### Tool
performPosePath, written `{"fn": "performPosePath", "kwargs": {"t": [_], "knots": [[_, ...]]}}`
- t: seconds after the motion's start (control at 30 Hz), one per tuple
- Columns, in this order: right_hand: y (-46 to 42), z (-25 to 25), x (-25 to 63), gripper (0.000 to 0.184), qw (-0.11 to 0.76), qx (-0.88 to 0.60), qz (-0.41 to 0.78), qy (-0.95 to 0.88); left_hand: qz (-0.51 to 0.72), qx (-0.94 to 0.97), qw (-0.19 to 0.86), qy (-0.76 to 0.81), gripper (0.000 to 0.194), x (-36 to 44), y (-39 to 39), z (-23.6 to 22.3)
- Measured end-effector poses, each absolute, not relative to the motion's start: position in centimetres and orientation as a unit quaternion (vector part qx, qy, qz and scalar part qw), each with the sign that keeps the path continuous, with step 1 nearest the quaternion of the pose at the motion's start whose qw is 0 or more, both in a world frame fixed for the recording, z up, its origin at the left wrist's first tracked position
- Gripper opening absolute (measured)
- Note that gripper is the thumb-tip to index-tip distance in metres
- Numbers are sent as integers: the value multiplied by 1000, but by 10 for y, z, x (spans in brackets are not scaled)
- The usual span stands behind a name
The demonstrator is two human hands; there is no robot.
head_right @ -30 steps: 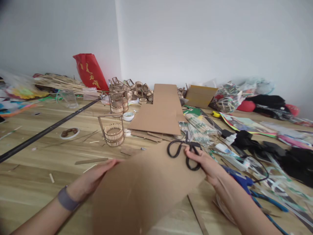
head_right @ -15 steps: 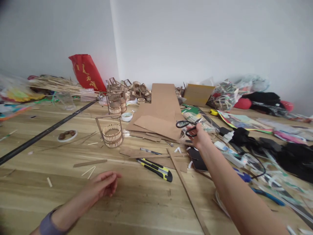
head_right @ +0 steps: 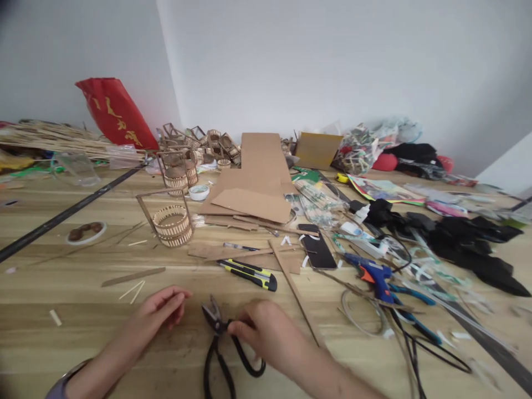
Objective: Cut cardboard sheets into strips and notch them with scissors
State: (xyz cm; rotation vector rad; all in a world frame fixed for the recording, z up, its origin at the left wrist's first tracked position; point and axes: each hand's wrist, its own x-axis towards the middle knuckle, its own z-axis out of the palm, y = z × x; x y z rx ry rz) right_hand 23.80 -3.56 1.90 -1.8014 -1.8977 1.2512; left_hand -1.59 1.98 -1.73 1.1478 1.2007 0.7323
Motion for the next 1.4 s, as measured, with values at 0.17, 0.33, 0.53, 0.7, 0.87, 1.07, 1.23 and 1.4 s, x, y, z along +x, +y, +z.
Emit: {"fn": "performPosePath", "kwargs": {"t": [0.17,0.33,0.53,0.7,0.87,1.07,1.23,1.4], "knots": [[-45,24,291,12,153,-747,209,-613,320,513,612,510,48,-15,19,-14],[-49,28,338,40,204,-758,273,-556,306,531,600,514,52,-14,17,-16],[-34,50,324,58,378,-655,445,-480,281,542,625,487,53,-4,5,-3],[-13,54,282,60,445,-567,520,-458,217,525,722,395,64,31,-13,13],[6,50,258,56,465,-521,542,-467,220,409,830,310,59,59,-16,22],[12,35,248,45,483,-542,444,-525,247,335,858,300,52,63,12,21],[-9,37,237,6,450,-513,320,-657,316,311,838,318,44,61,35,17],[-20,40,233,13,367,-449,142,-802,328,297,834,330,45,58,36,19]]}}
